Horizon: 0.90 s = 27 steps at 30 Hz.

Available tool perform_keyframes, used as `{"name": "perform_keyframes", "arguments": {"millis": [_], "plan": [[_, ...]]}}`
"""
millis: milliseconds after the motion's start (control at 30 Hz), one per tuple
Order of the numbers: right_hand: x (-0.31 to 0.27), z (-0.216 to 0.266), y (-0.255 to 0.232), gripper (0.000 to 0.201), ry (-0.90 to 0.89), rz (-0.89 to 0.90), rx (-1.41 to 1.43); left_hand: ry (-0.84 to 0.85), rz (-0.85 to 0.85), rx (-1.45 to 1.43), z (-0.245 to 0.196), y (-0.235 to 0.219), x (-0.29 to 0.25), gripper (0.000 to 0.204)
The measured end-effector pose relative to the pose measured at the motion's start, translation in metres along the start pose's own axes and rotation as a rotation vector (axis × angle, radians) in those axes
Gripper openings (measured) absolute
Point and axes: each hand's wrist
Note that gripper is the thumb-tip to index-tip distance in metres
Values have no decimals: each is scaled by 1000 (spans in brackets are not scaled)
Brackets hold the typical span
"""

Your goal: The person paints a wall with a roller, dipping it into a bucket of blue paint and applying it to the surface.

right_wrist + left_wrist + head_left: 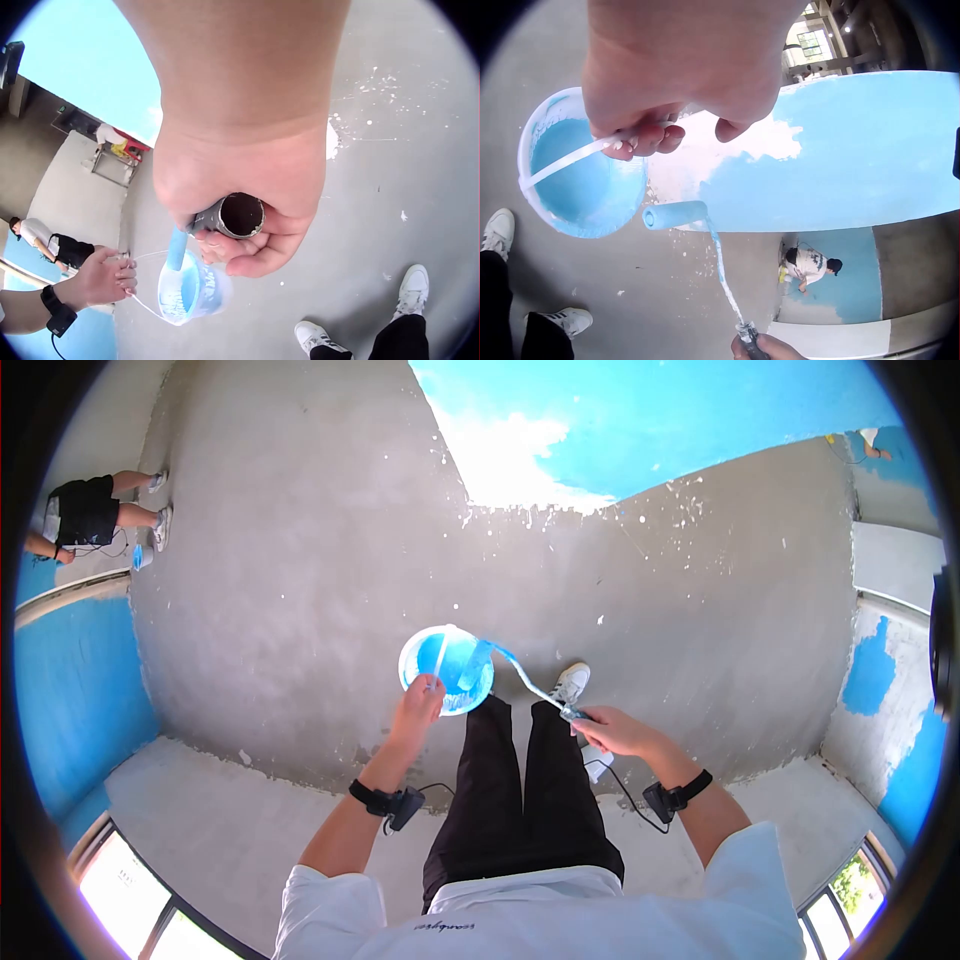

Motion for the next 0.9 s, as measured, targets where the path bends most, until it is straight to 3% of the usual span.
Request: {"name": "perform_keyframes", "arguments": {"millis": [200,233,433,467,667,700,767,900], "plan": [[-31,47,10,34,46,5,-151,70,80,-152,-39,10,-27,22],[-8,51,3,34,53,-6,-183,55,98,-174,-28,7,-8,23],[-31,77,35,36,63,-72,-193,98,157,-187,-74,18,-51,26],[-3,85,27,36,90,-63,-208,94,167,-214,-60,13,-27,26],[-38,111,65,37,126,-199,-361,171,215,-350,-73,9,-54,22],[-12,110,50,36,151,-199,-390,152,202,-366,-56,6,-30,22],[-26,116,54,35,151,-222,-411,153,228,-367,-66,1,-38,22],[-52,115,61,30,36,-353,-590,141,228,-327,-78,2,-43,22]]}}
Point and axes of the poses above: each hand's wrist, its own x-axis towards the middle knuckle, its own y-axis out of the palm, z = x × y, and after that the axes turned 11 degrees about y, right-handed
